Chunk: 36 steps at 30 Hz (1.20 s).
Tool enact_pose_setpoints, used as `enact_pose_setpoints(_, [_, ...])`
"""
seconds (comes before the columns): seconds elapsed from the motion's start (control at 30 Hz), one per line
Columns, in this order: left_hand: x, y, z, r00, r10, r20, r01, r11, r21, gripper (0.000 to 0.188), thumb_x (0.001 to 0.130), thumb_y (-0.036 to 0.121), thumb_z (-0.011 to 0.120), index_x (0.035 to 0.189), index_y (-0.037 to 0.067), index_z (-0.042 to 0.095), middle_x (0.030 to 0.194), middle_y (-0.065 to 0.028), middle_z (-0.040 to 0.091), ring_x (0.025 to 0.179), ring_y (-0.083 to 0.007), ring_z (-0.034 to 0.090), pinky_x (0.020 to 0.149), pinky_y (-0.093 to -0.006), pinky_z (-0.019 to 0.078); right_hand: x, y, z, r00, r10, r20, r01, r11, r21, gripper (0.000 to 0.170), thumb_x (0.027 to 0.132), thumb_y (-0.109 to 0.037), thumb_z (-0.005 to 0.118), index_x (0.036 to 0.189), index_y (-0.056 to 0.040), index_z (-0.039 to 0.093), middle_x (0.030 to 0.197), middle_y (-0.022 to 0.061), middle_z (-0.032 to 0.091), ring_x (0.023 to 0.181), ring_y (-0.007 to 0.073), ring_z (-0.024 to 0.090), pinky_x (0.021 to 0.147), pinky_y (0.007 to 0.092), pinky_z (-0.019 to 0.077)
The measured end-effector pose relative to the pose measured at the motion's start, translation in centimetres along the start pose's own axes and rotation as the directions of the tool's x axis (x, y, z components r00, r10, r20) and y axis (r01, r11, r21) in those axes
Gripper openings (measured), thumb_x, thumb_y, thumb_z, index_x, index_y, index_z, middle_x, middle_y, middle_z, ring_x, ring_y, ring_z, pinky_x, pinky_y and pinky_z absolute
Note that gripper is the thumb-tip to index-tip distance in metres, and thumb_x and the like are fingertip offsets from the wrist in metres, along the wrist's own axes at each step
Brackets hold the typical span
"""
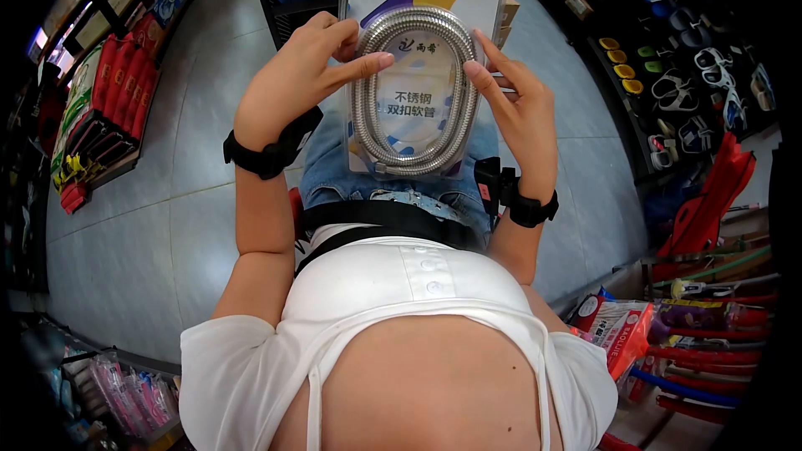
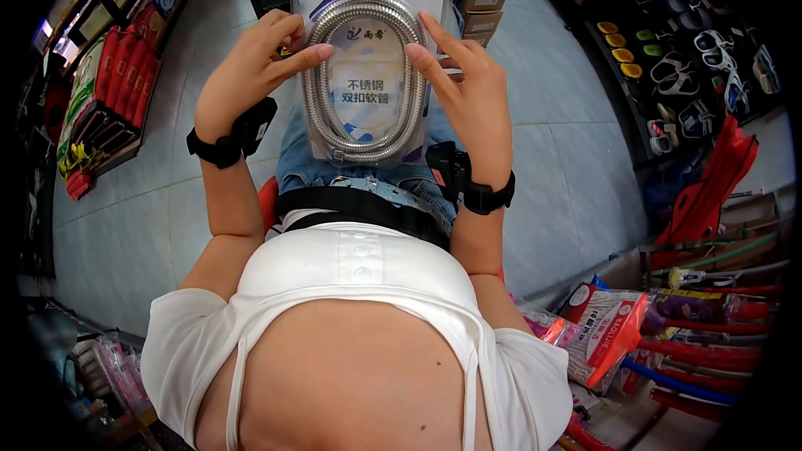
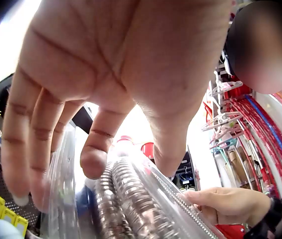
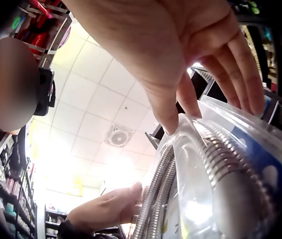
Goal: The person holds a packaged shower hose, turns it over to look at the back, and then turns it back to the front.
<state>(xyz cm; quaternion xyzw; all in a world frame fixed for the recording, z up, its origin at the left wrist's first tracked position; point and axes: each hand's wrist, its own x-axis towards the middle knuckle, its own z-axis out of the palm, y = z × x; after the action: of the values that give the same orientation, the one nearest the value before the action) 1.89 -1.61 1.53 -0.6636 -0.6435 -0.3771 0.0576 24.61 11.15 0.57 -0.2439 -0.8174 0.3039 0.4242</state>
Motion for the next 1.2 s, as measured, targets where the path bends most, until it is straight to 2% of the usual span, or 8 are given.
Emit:
enact_pose_setpoints(0.1, [0.2, -0.3, -0.1, 1.0, 0.003, 0.029, -0.004, 1.0, 0.021, 0.046, 0.086, 0.044, 0.067, 0.084, -0.001, 0.055, 0.078, -0.0092, 0.047, 0.067, -0.0204, 0.044, 0.059, -0.0306, 0.038, -0.1, 0.0, 0.0, 1.0, 0.011, 0.004, -0.011, 1.0, -0.001, 0.044, 0.085, -0.036, 0.07, 0.125, -0.0178, 0.063, 0.087, 0.012, 0.063, 0.078, 0.018, 0.066, 0.064, 0.0293, 0.0532])
enact_pose_setpoints(0.2, [0.2, -0.4, 0.0, 1.0, 0.028, -0.003, -0.028, 1.0, 0.009, 0.045, 0.087, 0.043, 0.066, 0.084, -0.001, 0.056, 0.077, -0.0087, 0.048, 0.065, -0.0193, 0.044, 0.058, -0.0299, 0.0379, -0.1, 0.1, 0.1, 1.0, -0.007, 0.0, 0.007, 1.0, -0.005, 0.045, 0.085, -0.036, 0.071, 0.125, -0.0179, 0.063, 0.087, 0.0124, 0.064, 0.078, 0.0183, 0.066, 0.064, 0.0292, 0.0534])
enact_pose_setpoints(0.5, [0.1, 0.1, 0.1, 0.999, -0.047, 0.024, 0.046, 0.998, 0.03, 0.041, 0.086, 0.039, 0.068, 0.09, -0.001, 0.059, 0.082, -0.0099, 0.051, 0.07, -0.02, 0.049, 0.061, -0.0301, 0.0423, -0.1, 0.5, 0.3, 1.0, 0.007, 0.009, -0.007, 1.0, -0.002, 0.048, 0.083, -0.035, 0.073, 0.127, -0.0186, 0.062, 0.09, 0.0142, 0.064, 0.081, 0.0195, 0.066, 0.063, 0.0302, 0.0544])
enact_pose_setpoints(0.7, [-0.1, 0.3, 0.0, 0.998, -0.052, 0.023, 0.051, 0.998, 0.036, 0.042, 0.083, 0.04, 0.071, 0.092, 0.0, 0.059, 0.083, -0.0103, 0.051, 0.071, -0.0212, 0.05, 0.063, -0.0308, 0.0437, -0.2, 0.2, 0.1, 0.999, 0.008, 0.035, -0.005, 0.996, -0.085, 0.056, 0.079, -0.033, 0.077, 0.13, -0.0191, 0.06, 0.092, 0.0132, 0.065, 0.087, 0.0224, 0.065, 0.067, 0.0325, 0.0538])
enact_pose_setpoints(1.0, [-0.3, 1.1, 1.3, 0.992, -0.126, 0.001, 0.124, 0.981, 0.148, 0.05, 0.079, 0.039, 0.074, 0.096, -0.003, 0.052, 0.088, -0.0117, 0.046, 0.075, -0.0226, 0.05, 0.065, -0.0324, 0.0449, -0.2, 0.5, 0.1, 1.0, -0.012, 0.025, 0.015, 0.994, -0.112, 0.06, 0.075, -0.035, 0.079, 0.13, -0.0208, 0.06, 0.092, 0.0139, 0.065, 0.086, 0.024, 0.065, 0.071, 0.0348, 0.053])
enact_pose_setpoints(1.2, [0.0, 1.0, 2.1, 0.993, -0.114, -0.029, 0.117, 0.986, 0.119, 0.047, 0.079, 0.034, 0.073, 0.097, -0.003, 0.05, 0.086, -0.0131, 0.043, 0.073, -0.0256, 0.046, 0.066, -0.0349, 0.0426, -0.3, 0.2, -0.1, 1.0, 0.013, 0.008, -0.011, 0.986, -0.168, 0.061, 0.074, -0.035, 0.08, 0.129, -0.0211, 0.06, 0.089, 0.0142, 0.064, 0.085, 0.0239, 0.065, 0.071, 0.0347, 0.053])
